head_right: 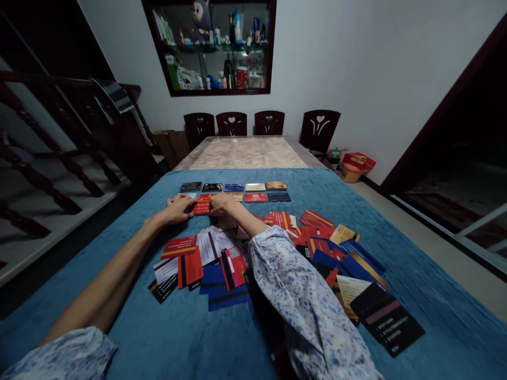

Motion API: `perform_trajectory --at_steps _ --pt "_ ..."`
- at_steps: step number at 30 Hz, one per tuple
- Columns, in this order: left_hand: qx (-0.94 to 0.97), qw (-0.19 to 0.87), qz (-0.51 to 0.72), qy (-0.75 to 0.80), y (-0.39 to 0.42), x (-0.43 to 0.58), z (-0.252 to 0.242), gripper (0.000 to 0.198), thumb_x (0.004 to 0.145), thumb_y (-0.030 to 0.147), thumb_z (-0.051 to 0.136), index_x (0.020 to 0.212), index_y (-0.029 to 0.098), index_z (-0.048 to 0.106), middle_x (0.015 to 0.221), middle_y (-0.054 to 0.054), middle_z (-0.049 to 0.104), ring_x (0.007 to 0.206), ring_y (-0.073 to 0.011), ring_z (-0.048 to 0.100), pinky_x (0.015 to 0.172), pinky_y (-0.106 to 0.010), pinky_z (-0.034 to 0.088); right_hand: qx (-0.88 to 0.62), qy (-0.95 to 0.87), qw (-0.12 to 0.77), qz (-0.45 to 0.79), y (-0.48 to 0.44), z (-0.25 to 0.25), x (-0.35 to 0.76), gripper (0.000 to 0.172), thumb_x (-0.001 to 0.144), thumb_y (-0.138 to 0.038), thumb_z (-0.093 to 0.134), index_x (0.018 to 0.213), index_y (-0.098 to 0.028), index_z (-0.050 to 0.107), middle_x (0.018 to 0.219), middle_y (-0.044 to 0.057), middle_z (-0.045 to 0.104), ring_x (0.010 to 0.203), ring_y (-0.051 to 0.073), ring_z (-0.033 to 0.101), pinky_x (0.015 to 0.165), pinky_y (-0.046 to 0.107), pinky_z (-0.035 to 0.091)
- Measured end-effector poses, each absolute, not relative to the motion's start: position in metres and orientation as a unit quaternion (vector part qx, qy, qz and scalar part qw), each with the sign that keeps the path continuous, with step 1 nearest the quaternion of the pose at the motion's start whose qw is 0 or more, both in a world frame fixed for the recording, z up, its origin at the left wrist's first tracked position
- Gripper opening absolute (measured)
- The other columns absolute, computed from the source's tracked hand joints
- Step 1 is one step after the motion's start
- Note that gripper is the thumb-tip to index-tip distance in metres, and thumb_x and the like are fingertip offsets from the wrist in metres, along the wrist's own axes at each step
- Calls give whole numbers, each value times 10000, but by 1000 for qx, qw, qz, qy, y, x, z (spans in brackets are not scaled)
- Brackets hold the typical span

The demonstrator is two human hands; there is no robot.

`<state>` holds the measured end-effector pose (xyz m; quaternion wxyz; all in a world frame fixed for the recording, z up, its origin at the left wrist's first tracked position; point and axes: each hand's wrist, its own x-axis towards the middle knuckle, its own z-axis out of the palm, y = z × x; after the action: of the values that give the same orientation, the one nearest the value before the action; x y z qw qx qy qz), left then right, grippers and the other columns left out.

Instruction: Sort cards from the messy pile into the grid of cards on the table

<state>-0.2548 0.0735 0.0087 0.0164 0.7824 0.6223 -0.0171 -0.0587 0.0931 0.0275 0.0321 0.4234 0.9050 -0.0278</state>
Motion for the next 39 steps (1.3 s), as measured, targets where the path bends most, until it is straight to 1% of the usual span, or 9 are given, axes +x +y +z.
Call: perform_trajectory --at_steps 3,9,13,16,23,28,33,36,39 --pt "784 19 -19 621 72 -254 10 497 787 216 523 1278 235 600 1386 -124 564 1373 -366 337 1030 -567 345 422 905 42 -35 96 28 -61 409 859 -380 595 1140 -108 713 1180 203 715 1056 299 692 803 302 528" --pt "785 29 -27 618 72 -254 11 457 790 217 518 1235 229 621 1331 -122 588 1389 -365 330 1048 -559 350 413 908 62 -41 98 30 -64 402 850 -338 596 1131 -80 722 1168 218 716 1037 309 701 776 307 542" --pt "787 23 -37 616 71 -253 11 508 796 202 509 1298 240 574 1363 -120 559 1404 -353 314 1065 -547 344 422 903 59 -54 98 32 -65 413 843 -313 598 1162 -77 709 1176 220 713 1055 300 695 789 299 545" --pt "791 19 -43 610 70 -252 10 539 794 183 494 1326 239 560 1397 -125 533 1406 -358 307 1061 -572 344 421 903 58 -58 98 33 -67 432 836 -295 591 1190 -70 696 1172 225 713 1070 303 691 804 304 548" --pt "797 11 -49 601 71 -253 9 582 793 163 467 1370 197 534 1423 -152 509 1415 -383 284 1051 -629 336 417 904 77 -52 101 33 -70 417 837 -261 577 1182 -61 696 1166 227 714 1090 297 688 834 291 554" --pt "798 12 -39 601 71 -254 7 583 772 162 482 1350 212 546 1407 -146 526 1418 -388 285 1057 -627 330 413 907 66 -46 97 36 -68 388 839 -242 586 1163 -65 704 1162 230 715 1069 292 695 835 310 565" --pt "800 11 -31 599 73 -257 5 544 765 159 483 1301 214 558 1365 -139 565 1413 -385 293 1065 -630 300 394 916 71 -28 92 39 -66 349 855 -202 565 1131 -56 720 1117 221 732 1024 272 708 815 291 556" --pt "805 5 -23 593 75 -259 4 562 745 166 510 1304 211 556 1359 -142 571 1401 -392 303 1055 -631 302 398 914 69 -23 90 41 -63 356 858 -218 575 1145 -62 717 1105 209 738 997 263 712 777 275 549" --pt "807 -7 -17 590 76 -260 6 586 733 151 516 1314 218 551 1367 -139 565 1395 -390 306 1036 -619 322 413 909 47 -15 88 43 -56 355 873 -247 569 1151 -84 717 1139 204 726 1006 265 705 759 281 540"
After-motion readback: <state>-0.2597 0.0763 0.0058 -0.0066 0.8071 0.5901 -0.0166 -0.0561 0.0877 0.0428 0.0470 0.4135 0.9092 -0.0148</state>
